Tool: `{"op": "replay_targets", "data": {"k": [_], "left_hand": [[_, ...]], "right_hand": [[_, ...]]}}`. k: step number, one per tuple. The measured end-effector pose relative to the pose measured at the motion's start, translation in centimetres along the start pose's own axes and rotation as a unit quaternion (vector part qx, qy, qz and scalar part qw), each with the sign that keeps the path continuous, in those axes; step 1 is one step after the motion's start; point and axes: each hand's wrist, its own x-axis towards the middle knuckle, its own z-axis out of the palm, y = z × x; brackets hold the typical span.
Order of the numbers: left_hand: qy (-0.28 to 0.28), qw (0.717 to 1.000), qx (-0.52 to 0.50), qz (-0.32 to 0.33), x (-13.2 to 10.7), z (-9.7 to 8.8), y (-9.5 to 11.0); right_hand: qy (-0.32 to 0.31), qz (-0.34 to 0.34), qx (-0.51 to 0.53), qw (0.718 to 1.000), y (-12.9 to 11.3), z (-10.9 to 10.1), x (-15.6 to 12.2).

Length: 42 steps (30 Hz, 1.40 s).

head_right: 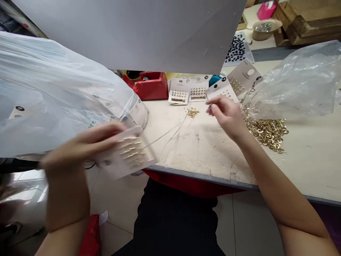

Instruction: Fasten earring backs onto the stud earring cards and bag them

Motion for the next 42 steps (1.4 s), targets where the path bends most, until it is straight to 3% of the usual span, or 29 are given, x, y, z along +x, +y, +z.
{"op": "replay_targets", "data": {"k": [2, 4, 7, 9, 12, 15, 19, 22, 29, 34, 36, 38, 42], "left_hand": [[-0.119, 0.993, -0.022, -0.002, 4.1, 2.4, 0.8], [-0.182, 0.983, -0.032, 0.016, 8.9, 4.7, 1.6], [-0.181, 0.982, -0.046, 0.030, 14.8, 6.6, 2.5], [-0.120, 0.990, -0.057, 0.042, 17.6, 6.7, 2.6], [0.055, 0.990, -0.123, 0.043, 20.5, 6.6, 1.1], [0.170, 0.974, -0.140, 0.046, 21.5, 7.8, -1.6], [0.135, 0.972, 0.100, 0.166, 20.9, 11.2, -4.1], [0.102, 0.949, 0.237, 0.180, 20.5, 12.8, -4.5], [0.162, 0.959, 0.134, 0.192, 21.2, 12.5, -5.6], [0.219, 0.938, 0.168, 0.210, 21.2, 12.8, -6.3], [0.250, 0.916, 0.190, 0.251, 21.1, 13.3, -5.7], [0.240, 0.899, 0.194, 0.311, 21.2, 14.3, -4.3], [0.125, 0.880, 0.210, 0.408, 21.3, 17.7, 0.5]], "right_hand": [[-0.174, 0.070, 0.159, 0.969, -0.2, 0.8, -0.4], [-0.308, 0.119, 0.234, 0.914, -0.4, 1.5, -0.8], [-0.367, 0.166, 0.273, 0.873, -0.4, 2.1, -1.2], [-0.366, 0.189, 0.294, 0.862, -0.3, 2.0, -1.1], [-0.329, 0.214, 0.321, 0.862, -0.1, 1.0, -0.6], [-0.198, 0.217, 0.340, 0.894, -0.1, -0.2, 0.1], [-0.042, 0.213, 0.345, 0.913, -0.4, -1.1, 0.7], [0.018, 0.202, 0.318, 0.926, -0.4, -1.3, 1.0], [0.130, 0.132, 0.300, 0.936, -0.5, -2.1, 1.4], [0.188, 0.074, 0.323, 0.925, -1.1, -3.0, 1.8], [0.192, 0.057, 0.320, 0.926, -1.4, -3.5, 1.9], [0.196, 0.039, 0.313, 0.929, -1.7, -4.0, 1.9], [0.191, 0.019, 0.295, 0.936, -2.4, -4.8, 1.6]]}}
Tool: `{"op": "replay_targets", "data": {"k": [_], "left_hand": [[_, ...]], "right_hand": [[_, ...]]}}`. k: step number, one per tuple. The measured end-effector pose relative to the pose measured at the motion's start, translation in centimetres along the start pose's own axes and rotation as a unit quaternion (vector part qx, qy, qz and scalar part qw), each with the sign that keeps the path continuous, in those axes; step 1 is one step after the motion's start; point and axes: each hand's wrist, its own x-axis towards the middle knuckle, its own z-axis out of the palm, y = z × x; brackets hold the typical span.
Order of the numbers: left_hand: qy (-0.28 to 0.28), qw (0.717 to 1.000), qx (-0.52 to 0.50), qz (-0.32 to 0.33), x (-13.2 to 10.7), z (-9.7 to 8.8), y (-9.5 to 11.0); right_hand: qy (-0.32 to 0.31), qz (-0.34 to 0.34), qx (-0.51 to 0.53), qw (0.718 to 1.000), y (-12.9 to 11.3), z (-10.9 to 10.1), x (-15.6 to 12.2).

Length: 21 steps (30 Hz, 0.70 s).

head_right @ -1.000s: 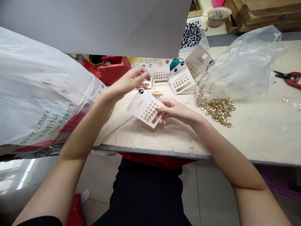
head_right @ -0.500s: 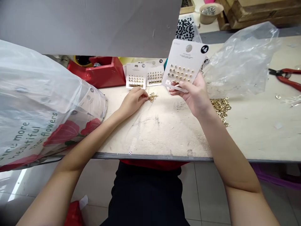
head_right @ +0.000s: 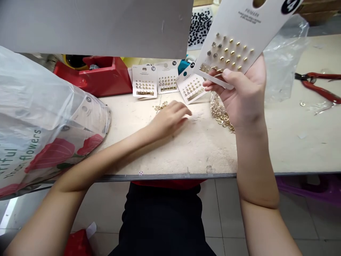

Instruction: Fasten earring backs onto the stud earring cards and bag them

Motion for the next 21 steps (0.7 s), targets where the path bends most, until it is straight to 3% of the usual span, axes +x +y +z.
{"op": "replay_targets", "data": {"k": [4, 7, 12, 17, 21], "left_hand": [[-0.117, 0.992, -0.012, 0.052, 4.4, 2.2, 4.6], [-0.157, 0.987, 0.000, 0.028, 7.0, 4.0, 6.5], [-0.168, 0.986, -0.007, -0.013, 8.6, 5.4, 6.8], [-0.212, 0.977, 0.002, 0.000, 8.8, 4.9, 6.8], [-0.187, 0.982, 0.017, -0.010, 8.6, 4.4, 7.0]], "right_hand": [[0.004, 0.037, -0.017, 0.999, -0.6, -0.1, -0.2], [0.007, 0.047, -0.032, 0.998, -0.6, -0.4, 0.0], [0.008, 0.056, -0.031, 0.998, -0.4, -0.8, 0.2], [0.000, 0.050, -0.017, 0.999, -0.2, -0.8, 0.0], [-0.007, 0.052, -0.017, 0.998, -0.1, -0.7, -0.1]]}}
